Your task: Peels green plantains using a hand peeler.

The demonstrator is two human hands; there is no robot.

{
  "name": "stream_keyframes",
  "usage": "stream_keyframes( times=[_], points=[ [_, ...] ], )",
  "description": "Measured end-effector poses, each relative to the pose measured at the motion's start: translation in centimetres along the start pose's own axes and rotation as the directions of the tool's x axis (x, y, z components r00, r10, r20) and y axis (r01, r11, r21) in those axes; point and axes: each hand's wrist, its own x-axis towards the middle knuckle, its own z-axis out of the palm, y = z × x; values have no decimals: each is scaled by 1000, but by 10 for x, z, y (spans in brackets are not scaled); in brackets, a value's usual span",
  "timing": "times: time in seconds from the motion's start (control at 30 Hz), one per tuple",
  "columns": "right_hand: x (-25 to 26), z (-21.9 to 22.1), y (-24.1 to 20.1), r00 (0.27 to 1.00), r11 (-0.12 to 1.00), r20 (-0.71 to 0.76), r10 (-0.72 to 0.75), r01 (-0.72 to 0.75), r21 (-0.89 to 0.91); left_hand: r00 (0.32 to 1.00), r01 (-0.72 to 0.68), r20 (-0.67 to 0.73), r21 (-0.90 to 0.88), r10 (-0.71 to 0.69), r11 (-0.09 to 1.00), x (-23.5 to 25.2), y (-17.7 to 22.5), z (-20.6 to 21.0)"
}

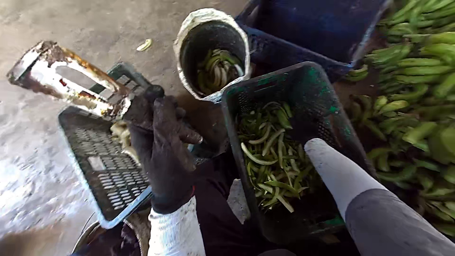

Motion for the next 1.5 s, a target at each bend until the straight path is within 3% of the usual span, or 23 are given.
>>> stream_keyframes(
  times=[0.1, 0.17, 0.27, 0.37, 0.47, 0.63, 0.7, 0.77, 0.87, 0.9, 0.93, 1.0, 1.07, 1.1, 1.17, 1.27, 1.37, 1.5],
  points=[
    [-8, -4, 5, 998, 970, 60, 26, -40, 239, 998, 45, 41, -39, -43, 998, -10, 2, 20],
    [-21, -6, 13, 999, 830, 29, 27, -39, 557, 986, 110, 136, -96, -96, 989, -20, 4, 35],
    [-52, -24, 18, 992, 647, -110, 57, 47, 761, 910, 324, 329, -184, -253, 928, -43, -3, 62],
    [-105, -53, 8, 950, 581, -310, 14, 245, 776, 770, 578, 470, -231, -431, 783, -73, -13, 99],
    [-150, -76, -7, 883, 573, -468, 17, 375, 729, 665, 710, 534, -234, -522, 665, -104, -23, 130],
    [-195, -97, -19, 700, 661, -714, -20, 545, 516, 688, 678, 522, -211, -505, 704, -139, -24, 146],
    [-212, -96, -21, 732, 608, -681, 26, 530, 592, 691, 655, 482, -100, -539, 749, -154, -32, 149],
    [-224, -94, -21, 822, 351, -559, 107, 494, 795, 699, 621, 478, -35, -532, 783, -165, -42, 150],
    [-222, -93, -18, 931, -223, -299, 211, 343, 912, 726, 580, 458, -9, -512, 814, -161, -49, 152],
    [-221, -93, -16, 946, -336, -243, 216, 306, 891, 730, 570, 462, -3, -504, 822, -155, -48, 154],
    [-222, -95, -15, 951, -371, -218, 221, 288, 883, 725, 565, 474, 7, -500, 825, -150, -45, 155],
    [-225, -106, -12, 952, -289, -222, 210, 277, 916, 753, 494, 487, 29, -444, 869, -145, -44, 155],
    [-224, -122, -7, 957, -194, -260, 126, 281, 940, 800, 275, 537, 68, -268, 959, -139, -46, 145],
    [-224, -127, -3, 964, -161, -253, 79, 263, 951, 792, 140, 591, 65, -151, 988, -135, -49, 139],
    [-222, -136, 7, 983, -185, -184, 11, 183, 965, 697, -27, 717, 15, 8, 1000, -124, -50, 131],
    [-221, -144, 19, 994, -261, -109, -7, 103, 960, 585, 47, 811, -13, -17, 999, -115, -42, 128],
    [-221, -140, 23, 984, -300, -175, 36, 177, 937, 543, 34, 838, 41, -53, 999, -123, -34, 134],
    [-226, -117, 20, 972, -275, -223, 72, 235, 932, 590, 134, 794, 87, -149, 987, -151, -26, 144]
  ],
)
